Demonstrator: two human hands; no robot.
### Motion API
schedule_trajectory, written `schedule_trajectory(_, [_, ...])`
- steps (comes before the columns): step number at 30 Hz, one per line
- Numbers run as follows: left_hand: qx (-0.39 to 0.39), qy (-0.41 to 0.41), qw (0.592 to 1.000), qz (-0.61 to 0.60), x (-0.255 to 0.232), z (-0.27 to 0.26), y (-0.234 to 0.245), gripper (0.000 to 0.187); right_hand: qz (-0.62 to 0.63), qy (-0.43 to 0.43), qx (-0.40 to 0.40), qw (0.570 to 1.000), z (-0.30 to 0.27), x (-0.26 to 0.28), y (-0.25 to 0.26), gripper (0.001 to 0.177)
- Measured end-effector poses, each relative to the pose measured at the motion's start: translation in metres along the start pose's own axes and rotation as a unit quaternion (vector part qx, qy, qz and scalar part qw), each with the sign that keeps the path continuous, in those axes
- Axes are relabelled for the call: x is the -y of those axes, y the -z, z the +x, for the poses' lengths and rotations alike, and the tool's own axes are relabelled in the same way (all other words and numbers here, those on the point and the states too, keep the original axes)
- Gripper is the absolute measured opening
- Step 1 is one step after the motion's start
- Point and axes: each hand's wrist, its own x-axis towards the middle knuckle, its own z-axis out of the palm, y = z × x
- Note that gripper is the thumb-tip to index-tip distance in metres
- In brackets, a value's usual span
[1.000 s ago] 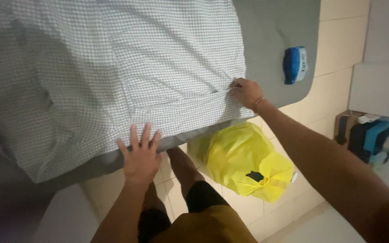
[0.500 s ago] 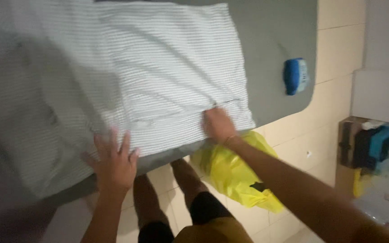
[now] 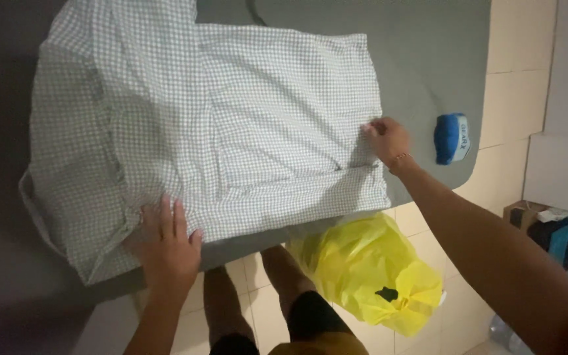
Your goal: Folding a black pair of pants and a checked shirt on a bed.
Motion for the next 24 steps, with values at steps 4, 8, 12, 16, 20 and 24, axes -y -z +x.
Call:
schedule_trajectory(4, [-0.029, -0.004, 0.998, -0.049, -0.008, 0.003, 0.010, 0.080, -0.043, 0.034, -0.013, 0.998, 0.024, 0.013, 0.000, 0.063])
schedule_trajectory(8, [0.048, 0.053, 0.996, -0.047, -0.012, 0.018, 0.009, 0.087, 0.077, 0.049, -0.029, 0.995, 0.068, 0.023, 0.007, 0.075])
schedule_trajectory(12, [0.085, 0.091, 0.989, 0.084, -0.048, 0.008, -0.021, 0.067, -0.025, 0.132, -0.007, 0.991, 0.089, 0.054, 0.029, 0.061])
schedule_trajectory(16, [0.079, 0.103, 0.991, -0.010, -0.123, 0.004, -0.044, 0.064, -0.082, 0.207, 0.000, 0.975, 0.131, 0.079, 0.034, 0.056])
schedule_trajectory(20, [0.055, -0.156, 0.983, -0.076, -0.198, -0.010, -0.083, 0.074, -0.125, 0.268, 0.061, 0.953, 0.164, 0.088, 0.037, 0.056])
schedule_trajectory(24, [0.351, -0.196, 0.913, -0.075, -0.229, 0.033, -0.026, 0.082, -0.165, 0.242, 0.118, 0.949, 0.195, 0.089, 0.045, 0.022])
